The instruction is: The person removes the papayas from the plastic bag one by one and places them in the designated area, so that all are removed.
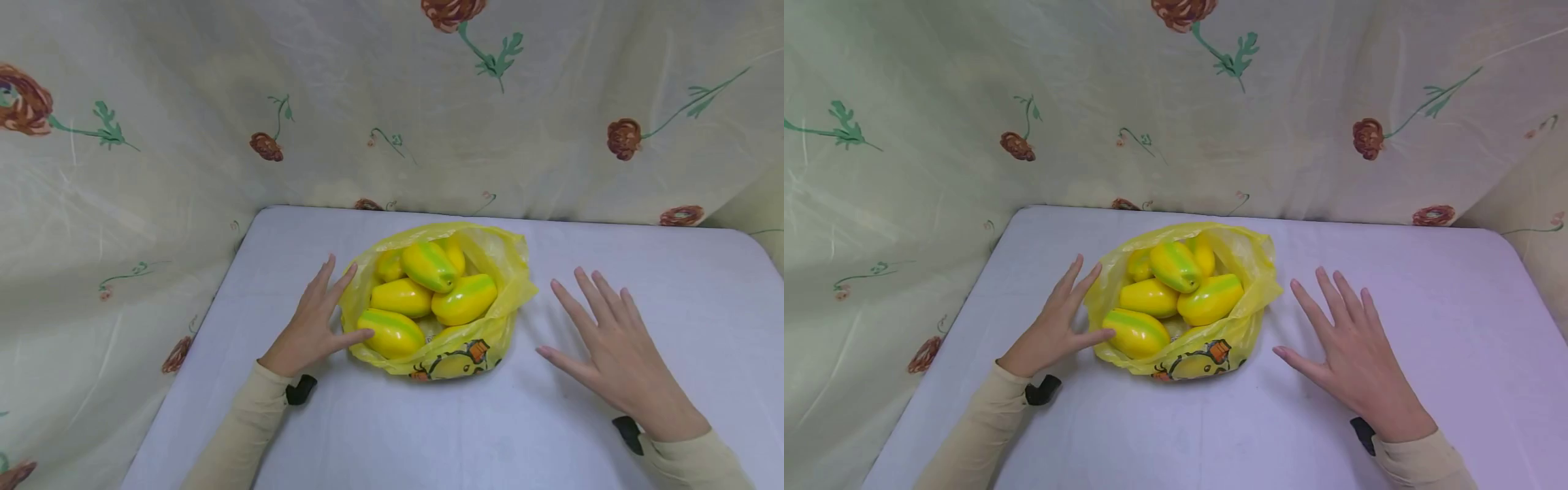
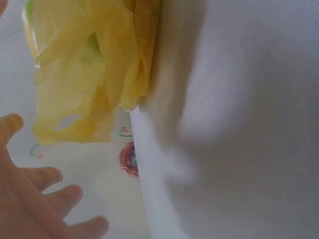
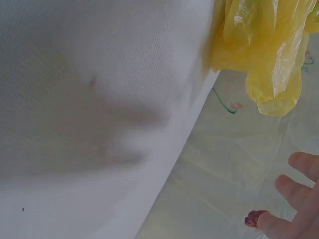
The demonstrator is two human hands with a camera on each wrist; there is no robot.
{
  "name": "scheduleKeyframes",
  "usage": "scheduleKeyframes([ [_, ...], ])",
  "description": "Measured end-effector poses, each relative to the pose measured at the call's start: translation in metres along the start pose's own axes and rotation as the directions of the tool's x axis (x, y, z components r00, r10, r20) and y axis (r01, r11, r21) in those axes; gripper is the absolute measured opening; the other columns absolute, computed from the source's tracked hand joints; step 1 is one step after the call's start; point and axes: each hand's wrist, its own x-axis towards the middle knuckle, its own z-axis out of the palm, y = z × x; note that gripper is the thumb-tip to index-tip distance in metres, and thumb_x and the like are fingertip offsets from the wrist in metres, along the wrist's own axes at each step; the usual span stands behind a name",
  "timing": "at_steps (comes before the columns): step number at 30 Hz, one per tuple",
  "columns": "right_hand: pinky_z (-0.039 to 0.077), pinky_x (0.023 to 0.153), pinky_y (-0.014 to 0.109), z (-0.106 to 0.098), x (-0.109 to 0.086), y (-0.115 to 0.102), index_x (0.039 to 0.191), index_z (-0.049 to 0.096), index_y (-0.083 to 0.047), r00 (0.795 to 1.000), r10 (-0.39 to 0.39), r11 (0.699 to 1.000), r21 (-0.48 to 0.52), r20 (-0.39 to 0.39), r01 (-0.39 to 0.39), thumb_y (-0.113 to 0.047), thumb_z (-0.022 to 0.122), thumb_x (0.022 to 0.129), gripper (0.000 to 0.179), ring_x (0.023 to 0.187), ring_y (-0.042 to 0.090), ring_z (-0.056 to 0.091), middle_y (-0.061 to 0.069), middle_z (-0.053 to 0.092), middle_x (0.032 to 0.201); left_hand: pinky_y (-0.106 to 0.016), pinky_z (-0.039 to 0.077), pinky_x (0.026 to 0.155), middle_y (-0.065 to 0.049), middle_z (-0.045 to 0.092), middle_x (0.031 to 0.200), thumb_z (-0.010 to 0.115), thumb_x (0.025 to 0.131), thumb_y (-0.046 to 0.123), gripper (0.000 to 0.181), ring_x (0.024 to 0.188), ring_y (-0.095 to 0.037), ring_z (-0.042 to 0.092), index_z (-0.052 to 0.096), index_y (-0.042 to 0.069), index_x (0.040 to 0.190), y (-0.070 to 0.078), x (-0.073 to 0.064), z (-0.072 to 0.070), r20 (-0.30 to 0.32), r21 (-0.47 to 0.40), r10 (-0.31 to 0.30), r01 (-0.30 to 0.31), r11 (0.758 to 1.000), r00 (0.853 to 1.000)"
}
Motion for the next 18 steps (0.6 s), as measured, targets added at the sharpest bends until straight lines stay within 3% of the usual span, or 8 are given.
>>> scheduleKeyframes([
  [4, 0.006, 0.13, 0.066, 0.0, 0.001, -0.002, 0.166, 0.023, -0.025, 1.0, -0.007, 1.0, 0.008, -0.005, 0.007, -0.057, 0.074, 0.087, 0.099, 0.156, 0.043, 0.022, 0.017, 0.019, 0.172, -0.073, 0.027, 0.121, 0.0, -0.008, 0.176, 0.082, 0.083, 0.057, 0.111, 0.162, -0.037, 0.006, 0.007, 0.047, 0.164, -0.005, 0.004, 0.003, 0.053, -0.158, -0.026, 0.034, 0.987, 0.998],
  [9, 0.016, 0.131, 0.061, -0.001, 0.002, -0.003, 0.166, 0.027, -0.024, 0.999, -0.036, 0.998, 0.056, -0.036, 0.038, -0.047, 0.077, 0.087, 0.096, 0.149, 0.042, 0.033, 0.018, 0.031, 0.168, -0.072, 0.023, 0.124, 0.003, -0.005, 0.176, 0.088, 0.081, 0.046, 0.115, 0.163, -0.032, 0.004, 0.007, 0.048, 0.164, -0.016, 0.01, 0.005, 0.102, -0.34, 0.022, 0.014, 0.94, 0.995],
  [13, 0.021, 0.131, 0.055, -0.003, 0.004, -0.006, 0.165, 0.029, -0.024, 0.998, -0.044, 0.991, 0.123, -0.052, 0.05, -0.04, 0.079, 0.088, 0.094, 0.145, 0.039, 0.038, 0.016, 0.037, 0.164, -0.066, 0.024, 0.127, 0.0, -0.003, 0.176, 0.091, 0.08, 0.036, 0.118, 0.163, -0.03, 0.005, 0.008, 0.047, 0.164, -0.024, 0.013, 0.007, 0.121, -0.438, 0.051, 0.008, 0.899, 0.991],
  [18, 0.028, 0.128, 0.055, -0.007, 0.007, -0.011, 0.165, 0.028, -0.026, 0.999, -0.026, 0.985, 0.171, -0.046, 0.034, -0.037, 0.079, 0.089, 0.092, 0.143, 0.04, 0.041, 0.015, 0.04, 0.163, -0.064, 0.025, 0.127, 0.005, 0.003, 0.176, 0.092, 0.08, 0.03, 0.117, 0.162, -0.027, 0.008, 0.011, 0.05, 0.163, -0.029, 0.015, 0.01, 0.155, -0.502, 0.049, 0.036, 0.864, 0.987],
])
